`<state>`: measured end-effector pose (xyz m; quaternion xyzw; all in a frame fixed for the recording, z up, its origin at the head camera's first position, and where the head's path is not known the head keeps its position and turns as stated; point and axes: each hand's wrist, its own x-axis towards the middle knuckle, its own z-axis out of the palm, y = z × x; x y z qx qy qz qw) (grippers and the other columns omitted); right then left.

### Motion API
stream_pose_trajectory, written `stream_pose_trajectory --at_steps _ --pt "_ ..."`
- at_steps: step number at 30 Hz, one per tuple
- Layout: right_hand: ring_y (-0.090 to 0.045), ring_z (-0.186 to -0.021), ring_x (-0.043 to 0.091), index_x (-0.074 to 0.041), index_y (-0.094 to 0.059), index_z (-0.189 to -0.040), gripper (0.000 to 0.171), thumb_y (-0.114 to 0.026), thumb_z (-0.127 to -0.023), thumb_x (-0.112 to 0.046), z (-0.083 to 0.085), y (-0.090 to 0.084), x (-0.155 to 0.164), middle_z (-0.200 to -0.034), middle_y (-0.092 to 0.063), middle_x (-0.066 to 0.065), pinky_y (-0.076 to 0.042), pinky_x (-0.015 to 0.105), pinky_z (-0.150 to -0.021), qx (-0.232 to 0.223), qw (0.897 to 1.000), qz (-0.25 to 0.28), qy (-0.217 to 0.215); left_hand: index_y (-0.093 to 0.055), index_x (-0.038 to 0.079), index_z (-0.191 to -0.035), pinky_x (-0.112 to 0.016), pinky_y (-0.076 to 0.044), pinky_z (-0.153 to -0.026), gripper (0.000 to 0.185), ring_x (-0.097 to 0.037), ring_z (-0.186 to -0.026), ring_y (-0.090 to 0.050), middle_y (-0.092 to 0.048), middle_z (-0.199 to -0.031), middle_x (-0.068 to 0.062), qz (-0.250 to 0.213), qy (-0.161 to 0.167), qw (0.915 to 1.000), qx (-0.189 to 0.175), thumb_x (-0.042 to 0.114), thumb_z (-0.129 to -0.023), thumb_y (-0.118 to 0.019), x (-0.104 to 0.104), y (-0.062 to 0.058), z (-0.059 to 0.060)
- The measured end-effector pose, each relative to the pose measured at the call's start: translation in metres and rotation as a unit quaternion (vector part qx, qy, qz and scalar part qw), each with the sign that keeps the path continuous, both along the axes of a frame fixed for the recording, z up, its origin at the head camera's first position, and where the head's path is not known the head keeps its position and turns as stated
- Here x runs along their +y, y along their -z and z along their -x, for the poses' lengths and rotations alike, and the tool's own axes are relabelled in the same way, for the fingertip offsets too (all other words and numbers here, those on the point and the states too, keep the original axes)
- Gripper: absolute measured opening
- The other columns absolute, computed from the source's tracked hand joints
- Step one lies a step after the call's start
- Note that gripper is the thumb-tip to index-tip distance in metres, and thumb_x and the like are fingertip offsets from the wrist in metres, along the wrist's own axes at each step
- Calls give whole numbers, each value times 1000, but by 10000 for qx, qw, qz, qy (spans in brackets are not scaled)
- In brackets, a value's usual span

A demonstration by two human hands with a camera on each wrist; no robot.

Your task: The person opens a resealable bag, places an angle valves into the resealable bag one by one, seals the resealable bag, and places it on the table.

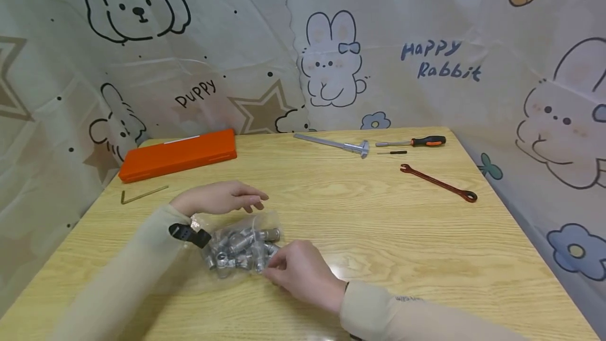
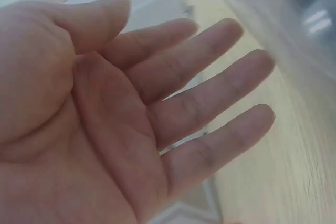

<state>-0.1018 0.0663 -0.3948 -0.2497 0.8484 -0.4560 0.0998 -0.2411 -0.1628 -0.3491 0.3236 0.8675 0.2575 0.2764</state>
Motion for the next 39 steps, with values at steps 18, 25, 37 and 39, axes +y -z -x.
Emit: stream_pose_trajectory --at_steps 18,25,37,39 --pt "-64 -57 15 -8 -75 -80 8 -74 -88 -10 4 -7 -1 -66 -68 -3 -52 24 -49 -374 9991 145 124 -78 24 -90 -25 -43 -62 14 -8 -67 -51 -67 -78 6 -236 286 9993 -88 24 -97 -66 32 20 26" --pt "-63 -58 10 -7 -75 -81 6 -75 -87 -9 5 -13 5 -70 -69 -3 -53 24 -51 -118 9998 96 128 -79 17 -95 -29 -54 -71 15 -11 -75 -60 -73 -88 7 -646 -96 9979 32 20 -98 -65 27 19 24" --pt "-64 -65 5 -9 -75 -85 5 -73 -89 -8 12 -27 24 -78 -71 -2 -55 23 -60 427 9972 65 612 -75 7 -100 -38 -60 -71 21 -24 -83 -71 -73 -90 -6 -1862 -1636 9688 -9 23 -99 -62 7 -2 15" --pt "-64 -67 5 -11 -75 -86 4 -73 -89 -10 16 -33 29 -79 -71 -4 -55 22 -63 624 9947 12 813 -75 5 -102 -39 -60 -72 22 -27 -84 -71 -73 -92 -8 -2189 -1927 9565 -5 23 -99 -62 3 -7 11"
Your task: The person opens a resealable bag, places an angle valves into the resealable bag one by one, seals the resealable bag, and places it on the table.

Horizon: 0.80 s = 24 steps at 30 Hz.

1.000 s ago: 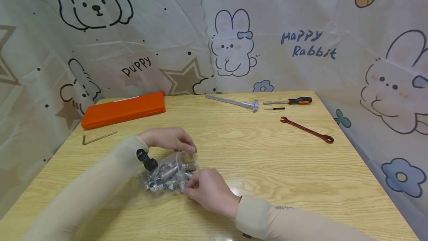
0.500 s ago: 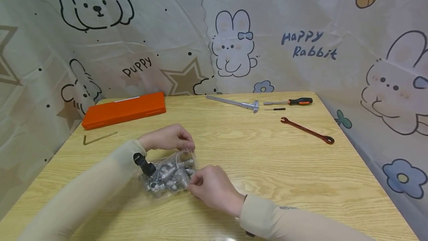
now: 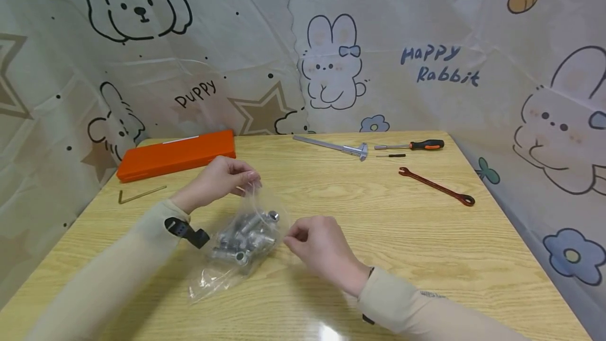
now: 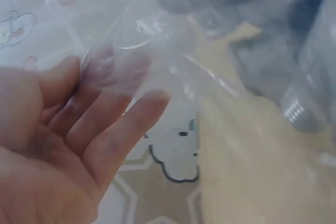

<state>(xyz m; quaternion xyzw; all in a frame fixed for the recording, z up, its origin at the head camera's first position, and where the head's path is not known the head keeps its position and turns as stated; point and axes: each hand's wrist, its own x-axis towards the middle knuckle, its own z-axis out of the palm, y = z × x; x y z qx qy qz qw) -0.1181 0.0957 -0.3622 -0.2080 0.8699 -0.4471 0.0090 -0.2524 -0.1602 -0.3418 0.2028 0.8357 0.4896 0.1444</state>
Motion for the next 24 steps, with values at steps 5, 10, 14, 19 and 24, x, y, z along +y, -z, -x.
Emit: stream_pose_trajectory --at_steps 5,10,14,19,24 --pt "-64 -74 6 -13 -75 -90 3 -73 -91 -12 11 -15 16 -84 -71 -6 -55 24 -68 223 9984 26 525 -72 -1 -109 -41 -60 -74 25 -30 -89 -72 -73 -98 -14 -946 -748 9927 -2 20 -99 -62 -7 -13 -11" --pt "-66 -78 11 -14 -77 -93 4 -74 -90 -14 22 -31 28 -87 -72 -4 -56 29 -68 174 9961 237 834 -69 -5 -110 -46 -58 -75 31 -28 -88 -72 -72 -101 -16 -1709 -1183 9774 380 22 -98 -63 -10 -24 -21" --pt "-68 -79 13 -13 -77 -95 7 -75 -89 -15 31 -45 35 -89 -73 -3 -57 30 -65 148 9943 392 982 -71 -2 -106 -43 -59 -74 32 -27 -88 -72 -73 -99 -14 -2162 -1303 9651 692 28 -96 -65 -10 -31 -28" --pt "-68 -81 15 -14 -78 -98 11 -77 -89 -19 40 -69 47 -93 -74 -1 -56 28 -65 290 9922 401 1141 -70 -4 -105 -42 -59 -74 32 -27 -87 -72 -73 -98 -13 -2749 -1319 9479 927 26 -95 -66 -5 -43 -39" --pt "-69 -84 14 -15 -79 -99 15 -78 -87 -24 47 -99 61 -95 -74 0 -55 25 -69 479 9899 277 1304 -69 -8 -106 -43 -59 -74 30 -28 -84 -73 -74 -96 -13 -3288 -1263 9278 1231 19 -95 -67 7 -50 -48"
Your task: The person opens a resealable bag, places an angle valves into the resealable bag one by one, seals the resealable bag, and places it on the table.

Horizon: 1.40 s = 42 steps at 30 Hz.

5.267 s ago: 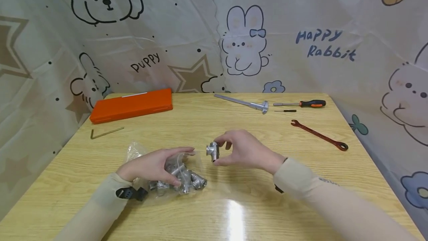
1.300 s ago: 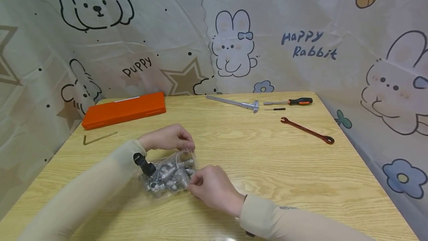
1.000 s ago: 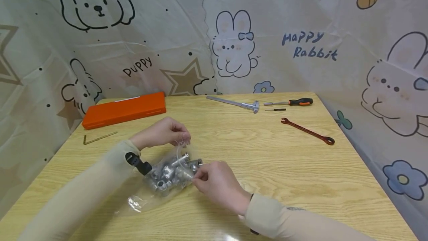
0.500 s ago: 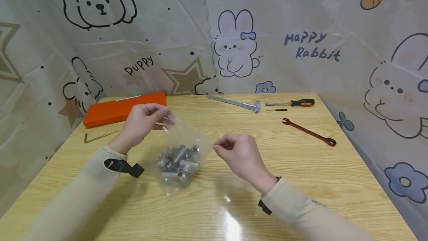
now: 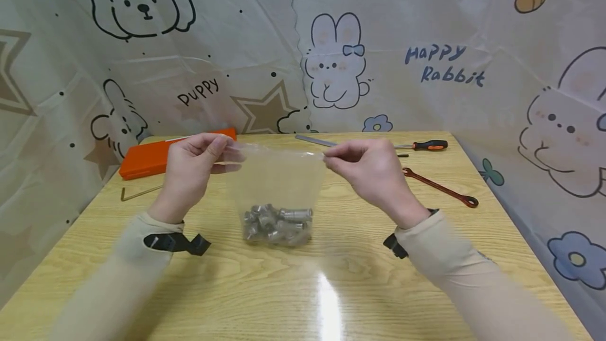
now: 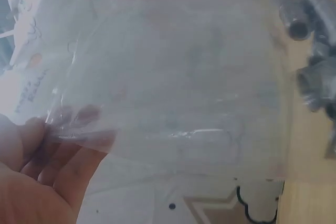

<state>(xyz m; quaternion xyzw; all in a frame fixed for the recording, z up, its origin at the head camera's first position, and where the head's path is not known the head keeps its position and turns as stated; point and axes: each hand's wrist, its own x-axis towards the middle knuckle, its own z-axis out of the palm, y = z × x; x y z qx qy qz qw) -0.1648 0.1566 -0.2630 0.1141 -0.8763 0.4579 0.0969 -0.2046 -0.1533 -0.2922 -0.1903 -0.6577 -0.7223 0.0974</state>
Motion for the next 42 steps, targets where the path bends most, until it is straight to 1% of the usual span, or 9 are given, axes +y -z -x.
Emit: stream_pose_trajectory --at_steps 5,7,14,19,24,29,37,40,42 --pt "-69 -85 13 -18 -79 -102 16 -79 -86 -23 7 -20 22 -95 -75 0 -55 22 -73 -13 9995 -317 93 -71 -7 -104 -45 -58 -73 23 -30 -82 -73 -74 -94 -14 -377 -8 9989 285 13 -94 -67 22 11 -1" --pt "-70 -84 13 -17 -79 -103 18 -79 -86 -24 10 -20 30 -96 -75 0 -55 21 -73 36 9992 -398 76 -72 -5 -102 -43 -59 -73 20 -29 -81 -73 -74 -93 -14 -266 -145 9983 490 12 -95 -66 29 19 1" --pt "-67 -85 13 -17 -73 -118 31 -74 -90 -32 27 11 40 -99 -72 1 -53 20 -70 319 9995 47 59 -73 -4 -99 -38 -59 -72 19 -23 -78 -73 -73 -87 -17 201 -731 9897 1216 13 -95 -65 46 36 9" --pt "-64 -88 17 -14 -76 -111 37 -71 -90 -44 37 27 36 -101 -72 2 -51 26 -71 81 9991 399 91 -71 -4 -100 -39 -60 -72 19 -24 -78 -72 -73 -87 -18 230 -703 9891 1272 13 -96 -64 48 39 13" --pt "-65 -87 15 -14 -77 -103 37 -71 -88 -48 39 28 37 -94 -73 2 -51 30 -73 143 9990 266 323 -71 -5 -104 -37 -59 -74 19 -23 -78 -72 -73 -91 -17 473 -554 9910 1128 10 -94 -67 44 42 18" --pt "-66 -85 15 -13 -77 -99 33 -72 -89 -44 38 23 39 -91 -74 1 -50 32 -73 239 9989 229 326 -75 -4 -97 -36 -59 -74 16 -22 -75 -71 -74 -88 -13 558 -538 9913 1061 9 -91 -70 39 40 21" --pt "-67 -82 15 -12 -78 -97 22 -72 -91 -33 21 4 34 -89 -74 1 -52 27 -71 488 9982 168 298 -74 -6 -95 -36 -60 -71 11 -22 -72 -69 -73 -85 -13 674 -600 9822 1648 4 -91 -70 33 17 8" --pt "-67 -80 15 -12 -78 -95 18 -73 -91 -29 15 0 35 -90 -74 2 -52 24 -68 714 9969 109 312 -74 -6 -95 -36 -60 -70 11 -22 -72 -69 -73 -85 -15 681 -573 9839 1549 4 -90 -70 33 13 2" --pt "-67 -80 14 -11 -78 -96 17 -73 -91 -27 14 2 36 -92 -74 2 -52 22 -66 751 9968 64 267 -74 -6 -95 -36 -60 -71 12 -22 -73 -69 -73 -85 -15 755 -491 9874 1300 4 -90 -70 33 16 1"
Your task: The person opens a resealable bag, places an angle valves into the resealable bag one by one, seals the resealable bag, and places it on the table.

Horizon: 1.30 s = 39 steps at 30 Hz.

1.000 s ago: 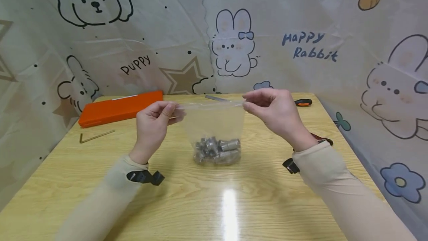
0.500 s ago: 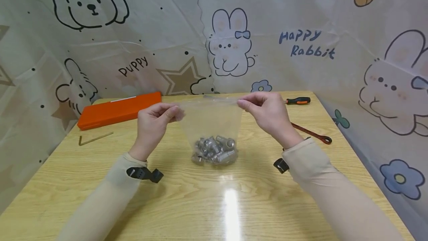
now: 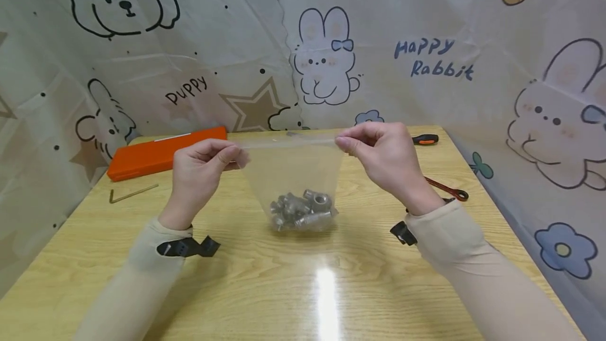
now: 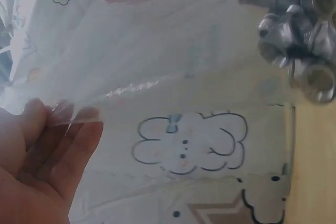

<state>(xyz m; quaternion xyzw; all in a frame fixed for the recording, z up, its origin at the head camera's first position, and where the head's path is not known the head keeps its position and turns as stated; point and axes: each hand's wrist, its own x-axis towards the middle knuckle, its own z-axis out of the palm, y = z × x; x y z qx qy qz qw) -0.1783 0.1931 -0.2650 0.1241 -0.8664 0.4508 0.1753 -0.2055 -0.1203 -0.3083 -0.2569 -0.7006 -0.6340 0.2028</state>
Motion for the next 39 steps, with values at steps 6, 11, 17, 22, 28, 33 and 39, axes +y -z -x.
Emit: stream_pose_trajectory --at_steps 6,11,17,22,28,33,39 --pt "-66 -80 11 -7 -78 -101 22 -72 -92 -27 3 19 7 -96 -74 5 -50 21 -64 -219 9997 -43 -126 -74 -4 -96 -35 -59 -73 13 -22 -75 -69 -72 -86 -15 214 113 9981 -560 7 -91 -70 3 15 1" --pt "-66 -78 12 -9 -78 -97 22 -74 -91 -29 4 21 6 -93 -74 4 -50 21 -62 -30 9999 -98 -46 -74 0 -95 -35 -59 -73 14 -22 -75 -68 -72 -86 -11 373 -66 9990 -220 12 -92 -69 4 18 3" --pt "-64 -72 16 -8 -77 -95 17 -73 -92 -24 3 23 5 -88 -73 3 -48 20 -58 262 9991 -318 20 -73 1 -95 -32 -59 -73 15 -18 -75 -69 -73 -85 -8 561 -359 9976 198 14 -94 -68 8 20 4" --pt "-60 -68 17 -6 -75 -93 12 -72 -93 -17 3 25 2 -85 -72 4 -45 20 -58 556 9972 -469 193 -71 -1 -95 -31 -59 -71 12 -18 -73 -69 -73 -84 -8 532 -412 9961 575 11 -94 -67 11 23 10" --pt "-61 -70 14 -5 -74 -94 14 -71 -94 -19 6 27 2 -87 -72 4 -46 20 -61 506 9977 -413 181 -68 -3 -96 -33 -59 -72 10 -19 -75 -70 -72 -85 -11 356 -157 9974 606 6 -94 -65 12 27 13" --pt "-64 -80 14 -8 -73 -105 23 -70 -94 -27 7 24 8 -95 -71 3 -50 21 -68 260 9986 -269 -380 -67 -5 -97 -35 -59 -72 7 -19 -75 -69 -71 -86 -14 211 14 9981 581 1 -93 -64 11 30 12" --pt "-59 -99 13 -15 -69 -122 38 -78 -88 -29 10 10 -2 -107 -65 -3 -47 33 -86 776 9917 -645 -800 -69 -4 -96 -33 -59 -71 7 -19 -75 -69 -72 -86 -12 364 9 9963 773 0 -92 -65 12 30 10"
